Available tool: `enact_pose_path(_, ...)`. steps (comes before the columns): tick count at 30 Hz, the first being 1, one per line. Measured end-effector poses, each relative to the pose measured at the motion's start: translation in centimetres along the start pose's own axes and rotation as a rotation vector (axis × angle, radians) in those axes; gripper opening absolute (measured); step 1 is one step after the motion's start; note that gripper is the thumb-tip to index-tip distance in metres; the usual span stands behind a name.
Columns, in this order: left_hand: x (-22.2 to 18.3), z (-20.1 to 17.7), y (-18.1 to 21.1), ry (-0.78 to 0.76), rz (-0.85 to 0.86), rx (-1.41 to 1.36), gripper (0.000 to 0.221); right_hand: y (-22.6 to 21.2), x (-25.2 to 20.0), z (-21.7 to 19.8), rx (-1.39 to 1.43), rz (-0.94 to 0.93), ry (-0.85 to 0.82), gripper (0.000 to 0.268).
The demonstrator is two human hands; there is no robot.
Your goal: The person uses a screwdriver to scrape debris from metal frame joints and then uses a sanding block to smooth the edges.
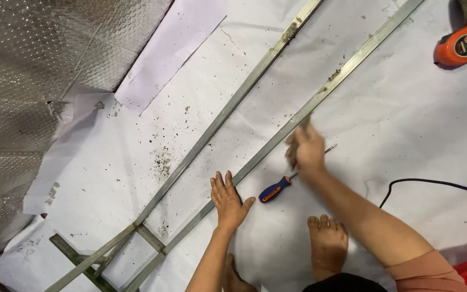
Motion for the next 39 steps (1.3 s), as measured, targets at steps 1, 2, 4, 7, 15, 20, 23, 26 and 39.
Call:
enact_pose_path(1, 0.0, 0.0, 0.1, -0.004, 0.001, 0.002, 0.115, 1.2, -1.2, 0.4, -0.003, 0.056, -0.036, 0.022)
enact_pose_path(2, -0.1, -0.2, 0.0, -0.004, -0.003, 0.003, 0.115, 2.5, -2.5, 1.1, -0.006, 0.114, -0.079, 0.022)
enact_pose_path(4, -0.2, -0.3, 0.2, -0.007, -0.001, 0.003, 0.116, -1.1, -0.5, -0.3, -0.005, 0.041, -0.035, 0.026)
enact_pose_path(7, -0.4, -0.4, 0.0, -0.003, -0.002, 0.006, 0.116, -2.5, 3.8, -1.0, 0.026, -0.049, 0.006, 0.031)
enact_pose_path(15, 0.1, 0.2, -0.2, 0.015, -0.001, 0.037, 0.117, 0.3, -5.6, 1.6, -0.079, 0.145, -0.186, 0.024)
enact_pose_path(20, -0.3, -0.2, 0.1, 0.007, 0.009, 0.026, 0.117, -2.1, 0.5, -0.9, -0.002, -0.066, -0.053, 0.022)
enact_pose_path(23, -0.1, 0.0, -0.2, 0.028, 0.024, 0.035, 0.117, -1.1, -2.3, 1.6, -0.066, 0.01, -0.059, 0.018)
enact_pose_path(26, 0.0, 0.2, -0.5, 0.028, 0.022, 0.038, 0.118, 6.4, -5.0, 2.1, -0.222, 0.15, -0.26, 0.032)
enact_pose_path(39, -0.8, -0.7, -0.1, 0.051, 0.033, -0.011, 0.111, 6.0, -8.6, 1.2, -0.378, 0.25, -0.454, 0.04)
Point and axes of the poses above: each hand's wrist, its own x-axis towards the middle knuckle, its own z-axis out of the palm, y = z × x, the point moved 6 cm from there along x, towards the middle knuckle, and after that the axes turned 2 degrees about -z, right-handed, at the moved point
